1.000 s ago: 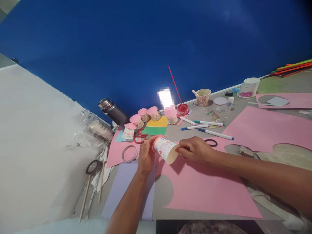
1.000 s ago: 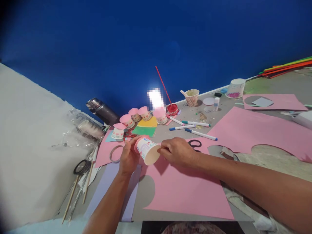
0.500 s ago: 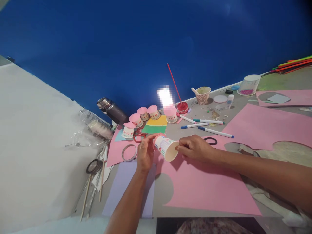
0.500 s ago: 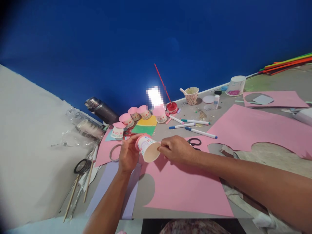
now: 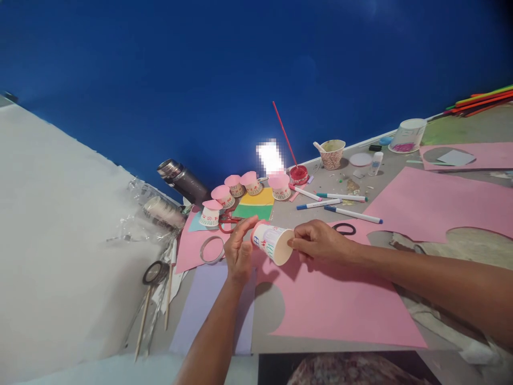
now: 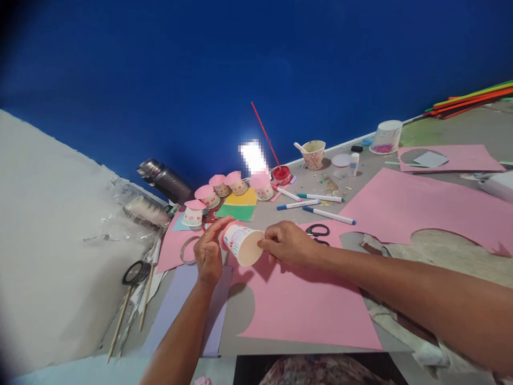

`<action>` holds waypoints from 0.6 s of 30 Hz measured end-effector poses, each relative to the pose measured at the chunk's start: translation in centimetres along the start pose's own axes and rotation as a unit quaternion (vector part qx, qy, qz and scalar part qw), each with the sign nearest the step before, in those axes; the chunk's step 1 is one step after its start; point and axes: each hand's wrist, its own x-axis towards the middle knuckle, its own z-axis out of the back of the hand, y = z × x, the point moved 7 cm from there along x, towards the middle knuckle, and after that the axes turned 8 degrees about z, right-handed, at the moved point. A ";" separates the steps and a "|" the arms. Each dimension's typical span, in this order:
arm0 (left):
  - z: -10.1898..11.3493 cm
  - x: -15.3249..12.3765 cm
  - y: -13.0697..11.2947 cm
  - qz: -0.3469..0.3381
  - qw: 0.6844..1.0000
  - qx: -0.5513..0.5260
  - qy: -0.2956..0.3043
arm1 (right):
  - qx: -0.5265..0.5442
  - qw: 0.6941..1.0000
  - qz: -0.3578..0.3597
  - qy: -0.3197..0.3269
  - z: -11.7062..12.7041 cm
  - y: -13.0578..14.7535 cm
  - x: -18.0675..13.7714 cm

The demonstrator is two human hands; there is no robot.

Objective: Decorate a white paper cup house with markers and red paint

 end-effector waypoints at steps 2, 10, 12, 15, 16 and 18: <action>-0.2 0.3 0.2 0.015 0.999 -0.052 0.001 | 0.027 1.000 -0.009 -0.008 0.3 -0.4 0.2; 0.5 0.5 1.4 0.112 0.988 -0.051 -0.098 | -0.022 0.993 -0.015 -0.117 3.1 -1.1 0.8; -0.5 0.1 1.9 0.155 0.985 -0.060 -0.056 | -0.147 0.976 0.026 -0.156 3.8 -0.7 0.7; -2.8 -1.1 2.9 0.258 0.960 -0.109 0.023 | -0.361 0.904 0.114 -0.199 4.0 0.5 0.4; -3.6 -1.6 3.1 0.289 0.948 -0.129 0.045 | -0.407 0.879 0.136 -0.205 3.9 0.7 0.4; -4.7 -2.3 3.2 0.323 0.929 -0.166 0.072 | -0.468 0.841 0.170 -0.213 3.6 1.0 0.4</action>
